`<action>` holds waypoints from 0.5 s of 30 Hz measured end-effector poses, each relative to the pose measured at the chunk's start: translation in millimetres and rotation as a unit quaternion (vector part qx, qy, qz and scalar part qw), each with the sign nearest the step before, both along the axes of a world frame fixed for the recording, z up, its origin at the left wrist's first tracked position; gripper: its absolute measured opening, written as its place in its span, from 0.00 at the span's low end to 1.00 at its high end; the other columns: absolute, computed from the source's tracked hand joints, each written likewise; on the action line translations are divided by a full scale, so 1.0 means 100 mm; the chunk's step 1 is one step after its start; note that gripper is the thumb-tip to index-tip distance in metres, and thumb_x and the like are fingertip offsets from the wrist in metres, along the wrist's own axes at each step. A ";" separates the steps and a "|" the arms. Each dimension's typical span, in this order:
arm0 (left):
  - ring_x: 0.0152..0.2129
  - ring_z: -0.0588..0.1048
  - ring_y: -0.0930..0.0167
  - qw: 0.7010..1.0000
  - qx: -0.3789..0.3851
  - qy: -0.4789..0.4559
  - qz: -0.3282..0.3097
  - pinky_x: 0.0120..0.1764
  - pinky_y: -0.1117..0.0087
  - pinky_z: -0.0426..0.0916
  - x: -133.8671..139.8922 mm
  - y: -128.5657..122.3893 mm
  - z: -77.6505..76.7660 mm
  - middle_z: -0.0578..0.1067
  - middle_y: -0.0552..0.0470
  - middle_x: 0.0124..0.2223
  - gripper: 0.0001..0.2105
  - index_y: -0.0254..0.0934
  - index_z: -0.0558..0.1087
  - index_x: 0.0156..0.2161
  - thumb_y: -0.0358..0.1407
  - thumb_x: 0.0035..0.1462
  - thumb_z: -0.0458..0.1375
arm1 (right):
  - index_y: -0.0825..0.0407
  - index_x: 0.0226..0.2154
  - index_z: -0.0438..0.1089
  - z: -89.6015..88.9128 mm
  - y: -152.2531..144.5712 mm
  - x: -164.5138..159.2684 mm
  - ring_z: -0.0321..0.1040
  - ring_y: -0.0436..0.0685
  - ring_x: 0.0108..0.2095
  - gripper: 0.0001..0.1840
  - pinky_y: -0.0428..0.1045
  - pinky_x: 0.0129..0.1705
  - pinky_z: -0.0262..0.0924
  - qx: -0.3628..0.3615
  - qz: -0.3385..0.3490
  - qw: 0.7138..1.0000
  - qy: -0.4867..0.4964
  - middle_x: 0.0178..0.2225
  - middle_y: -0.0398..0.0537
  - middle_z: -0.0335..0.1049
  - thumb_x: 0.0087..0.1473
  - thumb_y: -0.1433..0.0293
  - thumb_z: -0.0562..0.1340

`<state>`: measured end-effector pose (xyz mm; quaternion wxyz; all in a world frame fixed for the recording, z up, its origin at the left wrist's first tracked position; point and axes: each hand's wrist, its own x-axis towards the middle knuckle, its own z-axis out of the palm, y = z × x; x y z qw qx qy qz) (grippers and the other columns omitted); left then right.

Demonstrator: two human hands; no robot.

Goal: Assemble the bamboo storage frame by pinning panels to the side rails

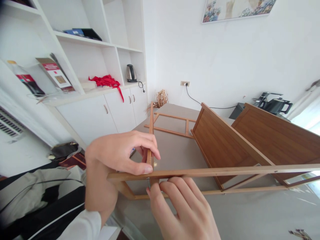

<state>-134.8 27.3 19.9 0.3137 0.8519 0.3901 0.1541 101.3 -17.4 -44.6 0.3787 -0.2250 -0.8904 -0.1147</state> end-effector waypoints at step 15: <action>0.33 0.78 0.73 1.000 0.007 0.000 -0.005 0.39 0.73 0.72 -0.01 0.00 -0.01 0.75 0.49 0.46 0.16 0.37 0.78 0.46 0.45 0.57 0.63 | 0.51 0.39 0.76 0.01 -0.01 -0.01 0.74 0.53 0.35 0.13 0.47 0.43 0.67 0.089 -0.016 0.996 -0.019 0.32 0.48 0.75 0.68 0.69 0.55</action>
